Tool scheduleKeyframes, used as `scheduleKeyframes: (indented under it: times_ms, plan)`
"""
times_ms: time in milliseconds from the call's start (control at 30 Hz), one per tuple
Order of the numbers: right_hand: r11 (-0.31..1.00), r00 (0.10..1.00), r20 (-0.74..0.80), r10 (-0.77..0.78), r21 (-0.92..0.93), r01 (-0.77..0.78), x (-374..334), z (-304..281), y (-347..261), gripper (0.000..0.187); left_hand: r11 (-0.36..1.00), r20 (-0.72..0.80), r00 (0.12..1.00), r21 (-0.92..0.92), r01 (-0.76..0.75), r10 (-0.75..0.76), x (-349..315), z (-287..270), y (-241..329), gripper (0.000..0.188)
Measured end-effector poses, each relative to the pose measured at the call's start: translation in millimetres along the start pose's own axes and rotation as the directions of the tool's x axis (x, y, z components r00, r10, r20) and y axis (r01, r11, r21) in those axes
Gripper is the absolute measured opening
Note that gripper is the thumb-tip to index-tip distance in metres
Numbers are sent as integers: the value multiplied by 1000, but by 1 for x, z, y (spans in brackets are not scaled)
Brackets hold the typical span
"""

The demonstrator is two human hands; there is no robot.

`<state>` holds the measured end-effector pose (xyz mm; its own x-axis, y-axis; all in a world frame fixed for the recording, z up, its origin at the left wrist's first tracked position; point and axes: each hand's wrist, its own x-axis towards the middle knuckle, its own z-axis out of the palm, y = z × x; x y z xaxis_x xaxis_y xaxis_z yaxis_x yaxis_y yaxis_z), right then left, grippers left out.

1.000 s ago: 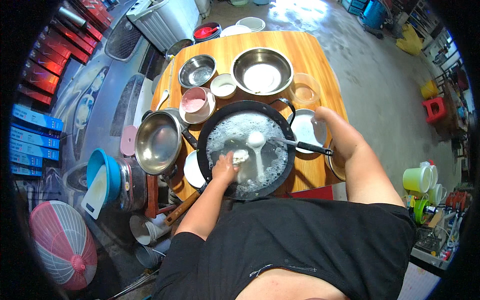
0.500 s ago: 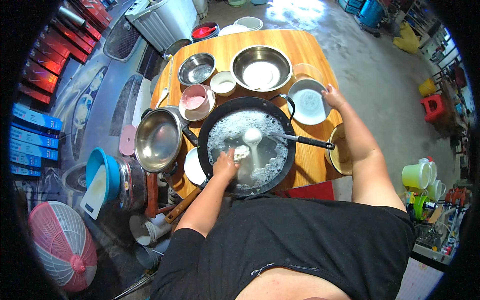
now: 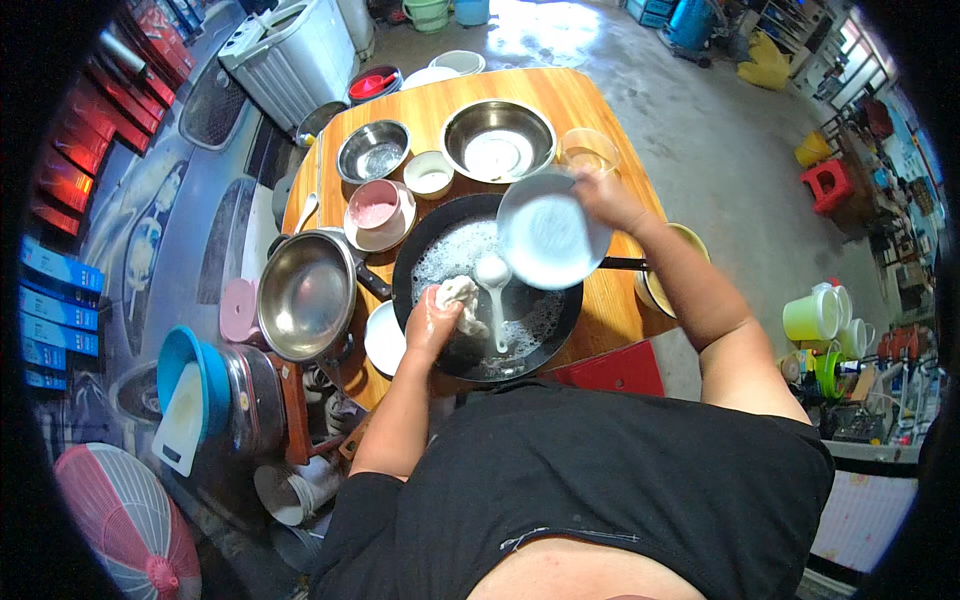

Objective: The person washes multiple kitchen items by hand in a large pan filled with soapy water. They scrub a cutting board, bowls, plates, and metal pots using a cloth, then place the cleaned items on the table.

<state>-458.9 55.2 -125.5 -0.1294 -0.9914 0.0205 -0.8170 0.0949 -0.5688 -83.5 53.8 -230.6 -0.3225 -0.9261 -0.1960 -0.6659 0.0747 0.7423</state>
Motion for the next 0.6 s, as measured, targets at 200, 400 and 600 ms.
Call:
scheduleKeyframes:
  times_ms: [200,400,600]
  plan:
    - [921,913,337,228,-379,-90,-51,123,-33,22,948,-17,950,-64,-313,313,-13,2,7,51]
    - [912,907,130,402,33,-409,-89,189,-35,28,735,374,775,280,-618,509,-7,45,-1,65]
    - [942,921,204,331,-129,-310,-80,256,-4,21,749,315,814,327,-576,489,31,77,-15,78]
